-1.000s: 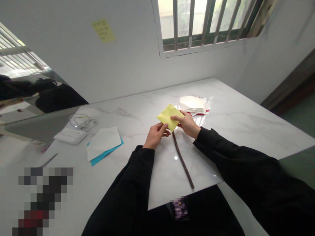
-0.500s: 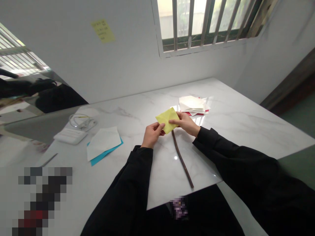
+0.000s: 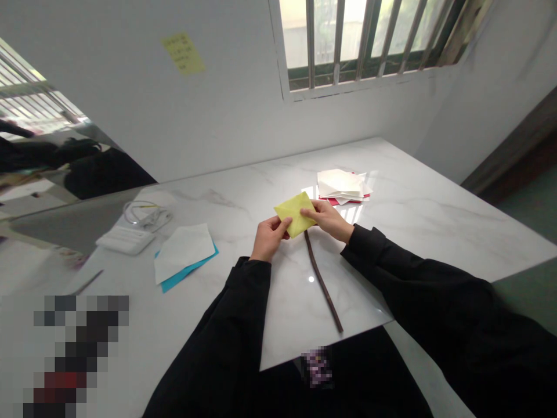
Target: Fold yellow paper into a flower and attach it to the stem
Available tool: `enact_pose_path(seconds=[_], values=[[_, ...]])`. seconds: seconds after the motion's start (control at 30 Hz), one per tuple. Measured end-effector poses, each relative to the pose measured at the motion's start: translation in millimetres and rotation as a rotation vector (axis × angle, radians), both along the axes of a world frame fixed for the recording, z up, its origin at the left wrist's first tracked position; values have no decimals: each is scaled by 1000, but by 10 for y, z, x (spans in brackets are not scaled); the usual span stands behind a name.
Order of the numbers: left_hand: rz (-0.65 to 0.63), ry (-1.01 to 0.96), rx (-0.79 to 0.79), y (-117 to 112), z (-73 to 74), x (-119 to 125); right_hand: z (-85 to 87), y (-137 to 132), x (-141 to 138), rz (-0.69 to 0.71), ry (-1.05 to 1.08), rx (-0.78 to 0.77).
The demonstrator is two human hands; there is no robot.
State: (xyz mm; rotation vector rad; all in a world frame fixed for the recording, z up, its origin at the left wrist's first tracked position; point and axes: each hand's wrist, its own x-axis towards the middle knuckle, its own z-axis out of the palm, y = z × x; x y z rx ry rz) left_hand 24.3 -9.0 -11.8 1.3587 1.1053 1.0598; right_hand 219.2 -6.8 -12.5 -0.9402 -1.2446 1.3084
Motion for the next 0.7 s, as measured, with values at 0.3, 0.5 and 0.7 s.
enact_pose_path(seconds=[0.3, 0.5, 0.7], values=[[4, -86, -45, -8, -9, 6, 77, -59, -18, 48, 55, -17], [23, -84, -42, 20, -53, -12, 86, -84, -28, 69, 75, -45], [21, -94, -33, 5, -23, -23, 75, -89, -33, 89, 95, -69]])
